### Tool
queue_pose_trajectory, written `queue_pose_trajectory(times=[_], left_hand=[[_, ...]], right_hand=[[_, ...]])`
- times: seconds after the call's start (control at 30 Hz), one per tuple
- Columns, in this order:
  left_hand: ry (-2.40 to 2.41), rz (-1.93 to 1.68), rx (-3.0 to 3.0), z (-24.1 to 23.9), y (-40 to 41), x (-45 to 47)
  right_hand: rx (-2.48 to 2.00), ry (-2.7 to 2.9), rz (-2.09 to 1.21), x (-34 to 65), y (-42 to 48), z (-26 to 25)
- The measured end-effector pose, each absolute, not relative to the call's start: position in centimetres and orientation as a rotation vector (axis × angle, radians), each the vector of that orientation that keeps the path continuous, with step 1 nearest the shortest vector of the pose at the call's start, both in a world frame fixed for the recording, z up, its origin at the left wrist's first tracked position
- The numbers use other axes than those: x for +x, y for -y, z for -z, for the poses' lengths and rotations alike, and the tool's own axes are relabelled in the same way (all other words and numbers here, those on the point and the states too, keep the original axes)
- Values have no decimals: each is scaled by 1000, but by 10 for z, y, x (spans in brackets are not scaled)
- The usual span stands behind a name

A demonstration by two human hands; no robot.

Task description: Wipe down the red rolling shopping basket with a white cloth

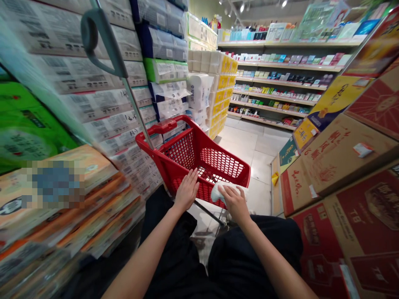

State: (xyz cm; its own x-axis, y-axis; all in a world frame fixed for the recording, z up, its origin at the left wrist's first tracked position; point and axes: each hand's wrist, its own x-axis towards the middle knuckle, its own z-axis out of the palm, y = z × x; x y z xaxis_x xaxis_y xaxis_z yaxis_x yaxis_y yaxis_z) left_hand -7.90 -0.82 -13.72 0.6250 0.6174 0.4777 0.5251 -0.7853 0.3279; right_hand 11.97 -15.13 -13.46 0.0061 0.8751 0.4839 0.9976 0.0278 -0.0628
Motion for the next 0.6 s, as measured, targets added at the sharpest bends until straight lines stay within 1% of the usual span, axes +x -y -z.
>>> queue_pose_trajectory(times=[0.17, 0.27, 0.4, 0.6], left_hand=[[-954, -866, 2701, 138, 8, -80], [-951, -847, 2731, 137, 7, -82], [-966, -835, 2748, 134, 7, -85], [-971, -841, 2735, 133, 7, -86]], right_hand=[[-1935, 1954, 308, 77, 100, 118], [-1927, 1947, 307, 70, 92, 118], [-1924, 1942, 354, 86, 117, 125], [-1919, 1903, 490, 135, 188, 140]])
